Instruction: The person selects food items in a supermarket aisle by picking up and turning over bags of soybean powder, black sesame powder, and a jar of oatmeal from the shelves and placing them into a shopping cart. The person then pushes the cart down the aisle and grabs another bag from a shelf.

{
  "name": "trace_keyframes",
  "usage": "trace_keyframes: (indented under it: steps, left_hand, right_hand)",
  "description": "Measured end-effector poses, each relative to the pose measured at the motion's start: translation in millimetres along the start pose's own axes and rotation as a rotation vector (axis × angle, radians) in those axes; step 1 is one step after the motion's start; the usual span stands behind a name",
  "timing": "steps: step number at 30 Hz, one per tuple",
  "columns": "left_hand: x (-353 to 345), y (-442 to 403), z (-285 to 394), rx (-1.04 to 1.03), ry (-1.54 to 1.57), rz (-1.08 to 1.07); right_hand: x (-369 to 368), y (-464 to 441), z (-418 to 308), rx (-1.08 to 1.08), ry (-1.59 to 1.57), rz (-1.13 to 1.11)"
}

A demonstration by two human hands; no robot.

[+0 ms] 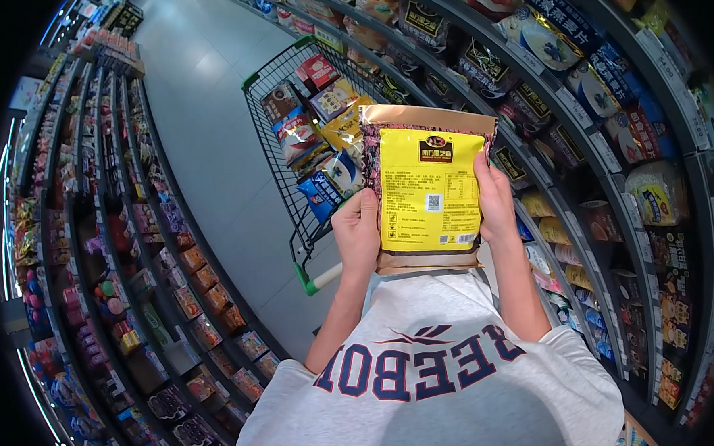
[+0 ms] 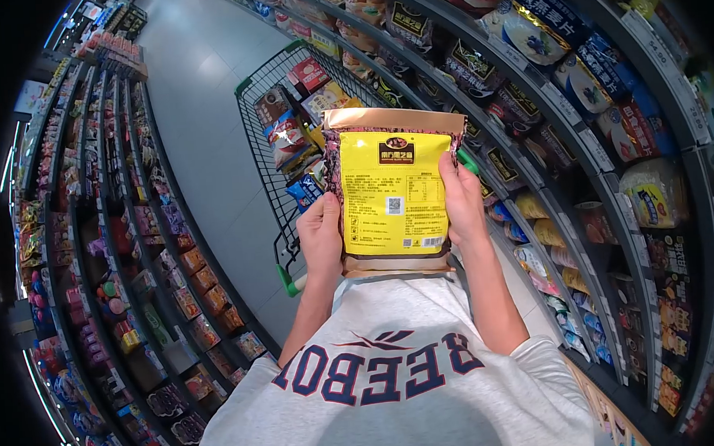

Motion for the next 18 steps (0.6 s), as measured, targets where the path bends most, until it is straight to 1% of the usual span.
trace_keyframes:
  steps: [2, 5, 8, 11, 14, 15, 18]
  left_hand:
    - [-9.7, -0.3, 1.7, 0.029, 0.05, -0.015]
    - [-19.9, 0.1, 6.3, 0.013, 0.071, -0.097]
    - [-31.2, -1.7, 21.2, -0.064, 0.06, -0.049]
    - [-33.0, -6.7, 14.3, -0.081, 0.067, -0.114]
    - [-37.4, -5.3, 11.1, -0.021, 0.104, -0.115]
    - [-43.1, -4.5, 11.8, -0.011, 0.161, -0.187]
    - [-73.7, -4.5, 26.9, 0.118, 0.071, -0.273]
  right_hand:
    - [4.5, 3.8, -8.5, 0.002, -0.002, 0.007]
    - [12.0, 9.2, -15.1, 0.006, -0.076, -0.015]
    - [15.1, 19.4, -17.0, -0.014, -0.157, -0.136]
    - [2.7, 31.7, -27.0, 0.047, 0.01, -0.314]
    - [3.0, 38.1, -35.3, 0.075, 0.056, -0.344]
    - [6.9, 38.1, -38.9, 0.115, 0.074, -0.32]
    - [32.1, 30.3, -43.8, 0.173, 0.007, -0.199]
Point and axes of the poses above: each hand's wrist, its own y-axis away from the middle knuckle, its own x-axis out of the back of the hand, z = x × y, the point moved 8 cm from there along -y, towards the middle knuckle, and after that the axes turned 8 degrees about -z, right-handed, at the moved point
